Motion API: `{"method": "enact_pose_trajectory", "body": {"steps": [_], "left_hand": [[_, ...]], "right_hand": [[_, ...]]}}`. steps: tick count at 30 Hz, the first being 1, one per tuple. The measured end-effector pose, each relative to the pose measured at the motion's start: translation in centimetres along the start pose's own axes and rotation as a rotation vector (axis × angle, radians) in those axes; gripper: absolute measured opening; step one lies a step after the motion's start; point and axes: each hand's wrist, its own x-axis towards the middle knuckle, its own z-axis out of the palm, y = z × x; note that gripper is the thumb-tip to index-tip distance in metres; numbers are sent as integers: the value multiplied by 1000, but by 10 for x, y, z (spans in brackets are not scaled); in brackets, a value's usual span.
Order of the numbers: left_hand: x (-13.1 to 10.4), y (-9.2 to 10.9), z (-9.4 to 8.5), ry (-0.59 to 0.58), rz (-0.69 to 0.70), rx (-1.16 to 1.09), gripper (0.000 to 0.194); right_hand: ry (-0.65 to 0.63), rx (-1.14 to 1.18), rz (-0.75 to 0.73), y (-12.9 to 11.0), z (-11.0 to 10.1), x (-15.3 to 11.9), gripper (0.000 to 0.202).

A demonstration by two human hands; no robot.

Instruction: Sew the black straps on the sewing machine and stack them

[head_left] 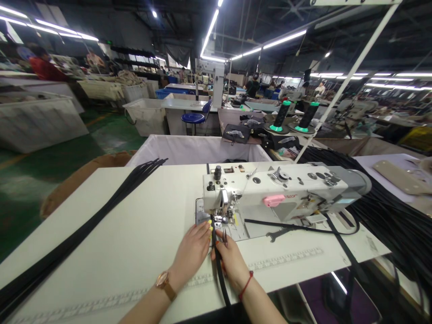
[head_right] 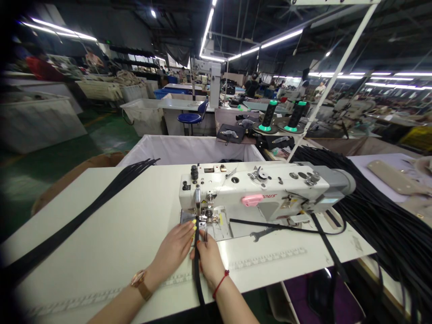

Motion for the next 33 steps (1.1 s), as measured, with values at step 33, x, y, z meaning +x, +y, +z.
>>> {"method": "enact_pose_trajectory", "body": {"steps": [33], "left_hand": [[4,0,-4,-11,-21,-35,36]], "right_hand": [[-5,-70,-69,-3,2,-3,40]]}}
